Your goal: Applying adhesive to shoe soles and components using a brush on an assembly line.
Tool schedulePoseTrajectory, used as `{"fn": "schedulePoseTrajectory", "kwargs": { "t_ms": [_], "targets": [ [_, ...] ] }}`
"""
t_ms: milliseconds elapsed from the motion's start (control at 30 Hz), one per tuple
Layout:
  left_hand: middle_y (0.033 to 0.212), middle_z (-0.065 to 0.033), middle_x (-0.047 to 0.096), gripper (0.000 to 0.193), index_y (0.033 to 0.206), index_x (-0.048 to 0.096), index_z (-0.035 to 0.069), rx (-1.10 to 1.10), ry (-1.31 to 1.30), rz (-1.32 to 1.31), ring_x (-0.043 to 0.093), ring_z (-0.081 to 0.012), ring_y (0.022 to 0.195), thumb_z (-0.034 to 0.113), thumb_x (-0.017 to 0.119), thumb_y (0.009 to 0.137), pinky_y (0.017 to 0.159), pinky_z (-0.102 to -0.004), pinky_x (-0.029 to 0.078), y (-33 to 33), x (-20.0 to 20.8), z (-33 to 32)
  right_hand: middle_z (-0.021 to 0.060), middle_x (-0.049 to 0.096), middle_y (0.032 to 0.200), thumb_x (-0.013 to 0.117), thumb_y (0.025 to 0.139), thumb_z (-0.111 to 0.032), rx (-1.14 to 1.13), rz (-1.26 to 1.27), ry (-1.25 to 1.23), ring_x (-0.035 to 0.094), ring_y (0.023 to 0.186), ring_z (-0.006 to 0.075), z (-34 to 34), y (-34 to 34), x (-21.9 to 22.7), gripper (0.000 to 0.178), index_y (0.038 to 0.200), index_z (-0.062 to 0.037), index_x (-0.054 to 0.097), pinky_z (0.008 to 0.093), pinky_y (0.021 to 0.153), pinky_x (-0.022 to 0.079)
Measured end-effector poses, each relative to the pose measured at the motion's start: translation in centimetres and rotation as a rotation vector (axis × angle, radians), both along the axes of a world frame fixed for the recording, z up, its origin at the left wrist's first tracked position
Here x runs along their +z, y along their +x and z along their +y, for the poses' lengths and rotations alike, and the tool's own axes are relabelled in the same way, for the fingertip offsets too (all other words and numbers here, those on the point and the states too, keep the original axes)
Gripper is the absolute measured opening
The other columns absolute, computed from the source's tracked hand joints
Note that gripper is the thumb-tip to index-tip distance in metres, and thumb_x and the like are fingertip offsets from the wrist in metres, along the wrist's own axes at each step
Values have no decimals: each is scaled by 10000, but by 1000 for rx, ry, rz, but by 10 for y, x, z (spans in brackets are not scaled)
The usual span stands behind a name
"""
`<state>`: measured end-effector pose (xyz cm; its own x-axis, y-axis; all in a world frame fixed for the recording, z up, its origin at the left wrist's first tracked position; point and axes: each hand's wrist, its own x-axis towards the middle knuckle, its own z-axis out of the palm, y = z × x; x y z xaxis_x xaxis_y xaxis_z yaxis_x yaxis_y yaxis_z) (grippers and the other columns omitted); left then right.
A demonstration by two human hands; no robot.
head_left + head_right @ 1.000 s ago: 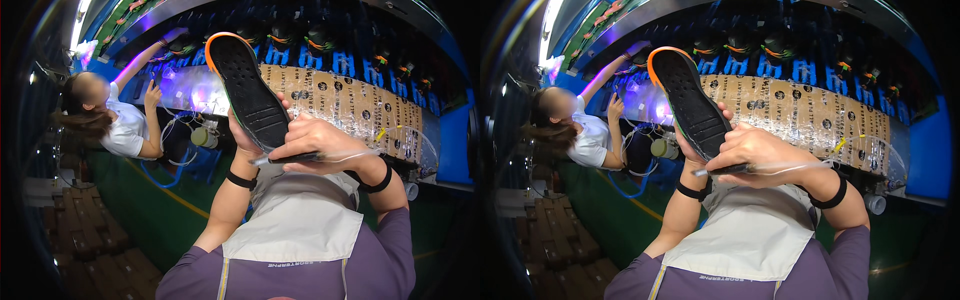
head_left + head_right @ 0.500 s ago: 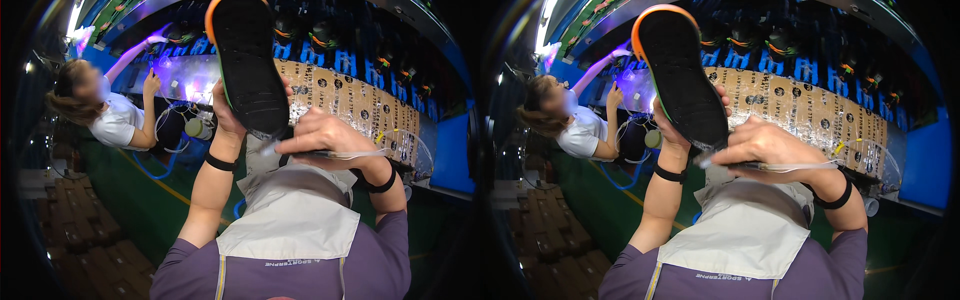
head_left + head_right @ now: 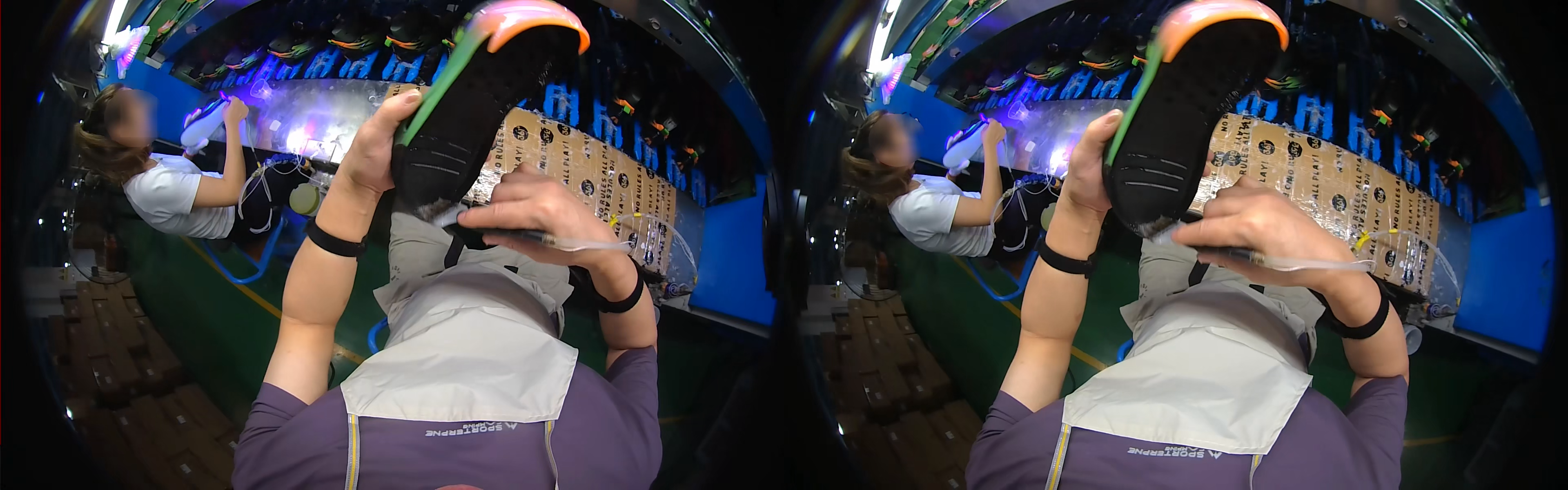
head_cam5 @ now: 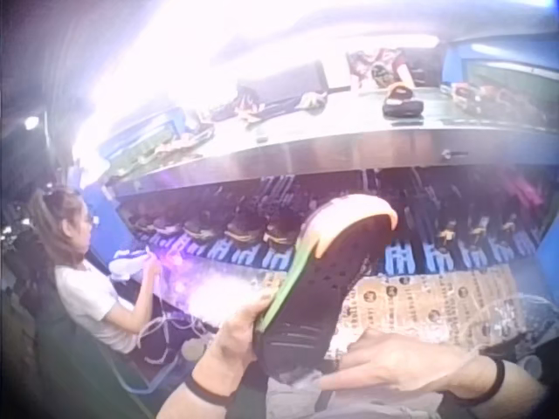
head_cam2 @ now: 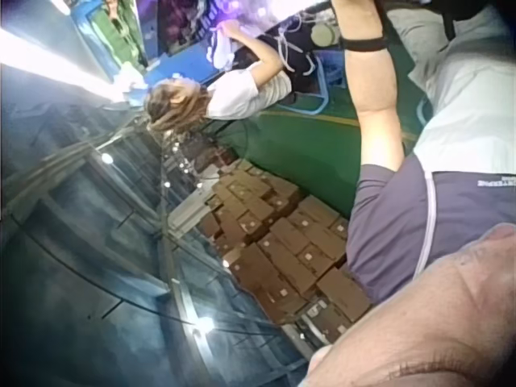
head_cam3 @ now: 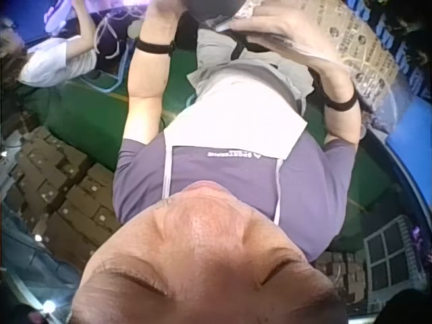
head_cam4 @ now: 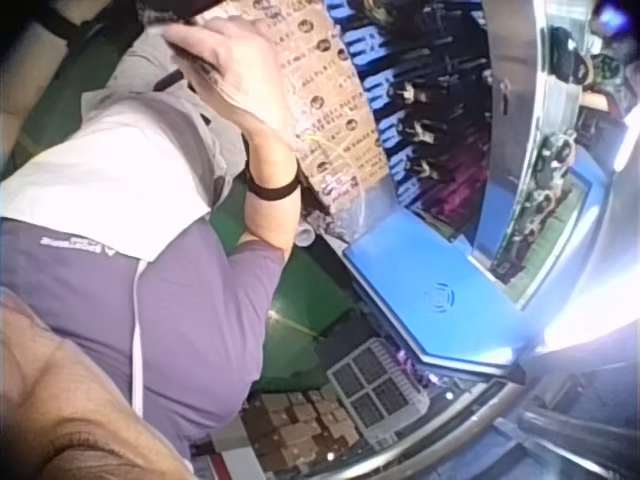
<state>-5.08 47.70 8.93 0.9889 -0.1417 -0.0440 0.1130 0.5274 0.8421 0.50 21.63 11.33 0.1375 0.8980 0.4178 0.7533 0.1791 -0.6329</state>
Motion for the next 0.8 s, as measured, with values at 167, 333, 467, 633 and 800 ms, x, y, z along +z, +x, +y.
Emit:
{"fn": "schedulePoseTrajectory", "kwargs": {
  "t_ms": [167,333,467,633,800],
  "targets": [
    [1182,-165,744,441,1316,636,-48,-74,-87,60,752,-196,994,289,476,1079,864,-320,622,4,5,-6,72,679,858,811,829,-108,-6,190,-49,660,818,278,-5,-1,8,347,1172,-97,758,413,813,498],
    [1182,-155,745,441,1325,641,-35,-150,-105,148,750,-189,984,297,482,1084,861,-318,619,3,-2,1,65,654,836,816,827,-118,77,-22,-90,647,818,258,-5,-1,6,344,1166,-103,757,396,810,474],
    [1172,-153,746,458,1341,630,-35,-106,-51,191,753,-191,970,305,470,1080,844,-318,624,2,-4,-3,47,635,814,839,809,-120,-85,4,-42,631,808,243,-4,-3,1,373,1175,-116,767,394,777,461],
    [1203,-176,738,504,1381,600,-40,-60,-143,258,752,-236,1013,320,421,1077,892,-377,627,-12,-29,-7,80,697,833,826,845,-156,0,142,-19,658,789,271,-6,4,-12,303,1139,-99,782,388,731,492],
    [1308,-263,672,622,1463,512,-50,-113,-285,314,713,-392,1123,387,308,1070,987,-506,590,-40,-41,-32,81,766,926,787,869,-114,-303,590,-32,692,852,158,-7,32,-29,220,1072,-30,800,310,767,555]
  ]
}}
